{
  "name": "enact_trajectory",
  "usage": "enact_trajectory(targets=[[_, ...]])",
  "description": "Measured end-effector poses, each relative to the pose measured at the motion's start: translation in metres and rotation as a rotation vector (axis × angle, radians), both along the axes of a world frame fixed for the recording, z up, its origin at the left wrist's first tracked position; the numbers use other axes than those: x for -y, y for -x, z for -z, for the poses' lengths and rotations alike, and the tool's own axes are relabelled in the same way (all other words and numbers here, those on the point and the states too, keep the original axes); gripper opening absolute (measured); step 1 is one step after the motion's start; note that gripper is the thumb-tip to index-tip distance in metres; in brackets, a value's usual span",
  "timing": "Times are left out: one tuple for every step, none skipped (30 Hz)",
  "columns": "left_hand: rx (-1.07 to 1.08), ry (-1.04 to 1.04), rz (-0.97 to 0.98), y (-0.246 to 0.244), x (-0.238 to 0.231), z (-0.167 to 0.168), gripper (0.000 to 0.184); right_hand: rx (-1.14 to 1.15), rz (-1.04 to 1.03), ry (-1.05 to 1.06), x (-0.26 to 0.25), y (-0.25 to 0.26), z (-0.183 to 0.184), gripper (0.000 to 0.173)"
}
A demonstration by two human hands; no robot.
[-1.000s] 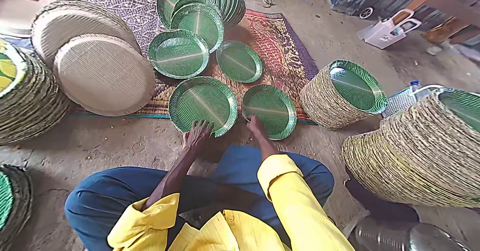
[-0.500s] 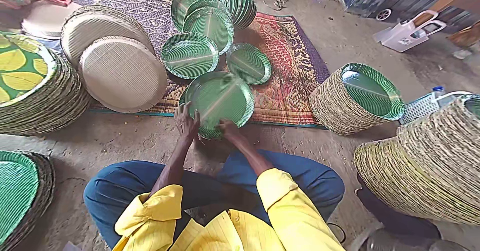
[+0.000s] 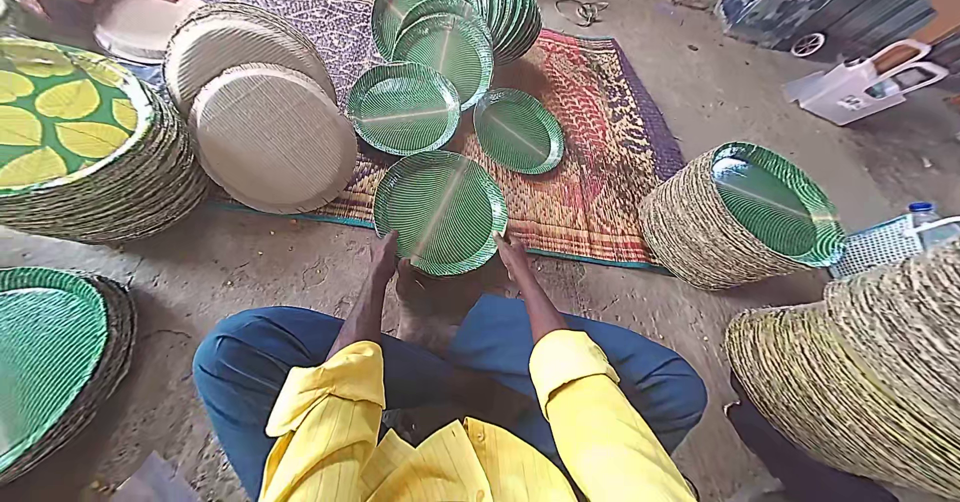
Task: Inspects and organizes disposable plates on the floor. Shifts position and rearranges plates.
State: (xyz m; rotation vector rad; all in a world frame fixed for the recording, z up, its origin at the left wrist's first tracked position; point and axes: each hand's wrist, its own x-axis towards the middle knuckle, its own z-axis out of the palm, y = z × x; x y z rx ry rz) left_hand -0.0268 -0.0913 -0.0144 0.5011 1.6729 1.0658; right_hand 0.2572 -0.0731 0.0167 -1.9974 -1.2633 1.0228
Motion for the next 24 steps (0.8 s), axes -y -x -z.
enact_trajectory(targets=[[0.076,-0.011,-0.029,-0.001,0.0,-0.001,0.055,-0.087,0.013,0.042,0.003,0.008,0.003,0.059],[0.166,-0.03,-0.068,-0.003,0.0,-0.004,0.051,-0.162,0.013,0.067,0.005,0.015,0.004,0.063],[0.24,-0.055,-0.096,-0.003,0.002,-0.007,0.045,-0.207,0.019,0.062,0.007,0.02,0.006,0.064],[0.297,-0.077,-0.1,-0.004,0.005,-0.013,0.039,-0.233,0.024,0.033,0.008,0.022,0.007,0.062],[0.327,-0.087,-0.09,-0.005,0.009,-0.019,0.036,-0.245,0.022,0.004,0.008,0.021,0.006,0.06],[0.326,-0.079,-0.073,-0.005,0.012,-0.026,0.035,-0.257,0.013,-0.023,0.009,0.02,0.004,0.058],[0.306,-0.058,-0.048,-0.005,0.016,-0.033,0.037,-0.28,-0.002,-0.046,0.011,0.019,0.001,0.057],[0.294,-0.039,-0.028,-0.004,0.018,-0.038,0.04,-0.297,-0.017,-0.073,0.012,0.019,-0.002,0.056],[0.289,-0.032,-0.025,-0.004,0.019,-0.04,0.042,-0.304,-0.03,-0.109,0.012,0.019,-0.005,0.053],[0.291,-0.03,-0.032,-0.004,0.02,-0.042,0.044,-0.31,-0.041,-0.143,0.012,0.02,-0.007,0.052],[0.299,-0.037,-0.042,-0.004,0.021,-0.044,0.046,-0.314,-0.053,-0.179,0.01,0.02,-0.009,0.051],[0.32,-0.047,-0.055,-0.004,0.02,-0.045,0.047,-0.318,-0.058,-0.216,0.008,0.021,-0.012,0.05],[0.349,-0.061,-0.055,-0.003,0.017,-0.046,0.05,-0.329,-0.055,-0.251,0.006,0.021,-0.015,0.049],[0.375,-0.087,-0.042,-0.001,0.014,-0.05,0.053,-0.345,-0.046,-0.287,0.004,0.022,-0.02,0.048],[0.386,-0.116,-0.033,0.001,0.012,-0.058,0.055,-0.371,-0.039,-0.313,0.004,0.023,-0.026,0.046],[0.378,-0.147,-0.043,0.002,0.014,-0.066,0.056,-0.404,-0.03,-0.323,0.004,0.023,-0.029,0.044],[0.365,-0.178,-0.064,0.003,0.017,-0.076,0.054,-0.444,-0.02,-0.328,0.005,0.024,-0.032,0.041],[0.355,-0.205,-0.1,0.003,0.021,-0.088,0.05,-0.497,-0.017,-0.324,0.005,0.025,-0.036,0.038],[0.347,-0.222,-0.139,0.004,0.026,-0.1,0.047,-0.564,-0.032,-0.308,0.004,0.026,-0.04,0.038],[0.345,-0.231,-0.173,0.007,0.033,-0.113,0.045,-0.628,-0.065,-0.284,0.005,0.027,-0.044,0.04],[0.343,-0.229,-0.217,0.012,0.04,-0.124,0.044,-0.663,-0.115,-0.261,0.007,0.027,-0.045,0.044],[0.342,-0.23,-0.264,0.018,0.048,-0.133,0.044,-0.663,-0.158,-0.242,0.007,0.026,-0.045,0.047],[0.346,-0.242,-0.313,0.029,0.055,-0.14,0.044,-0.645,-0.193,-0.223,0.007,0.025,-0.045,0.048],[0.351,-0.26,-0.365,0.042,0.063,-0.146,0.044,-0.636,-0.207,-0.203,0.006,0.024,-0.045,0.046]])
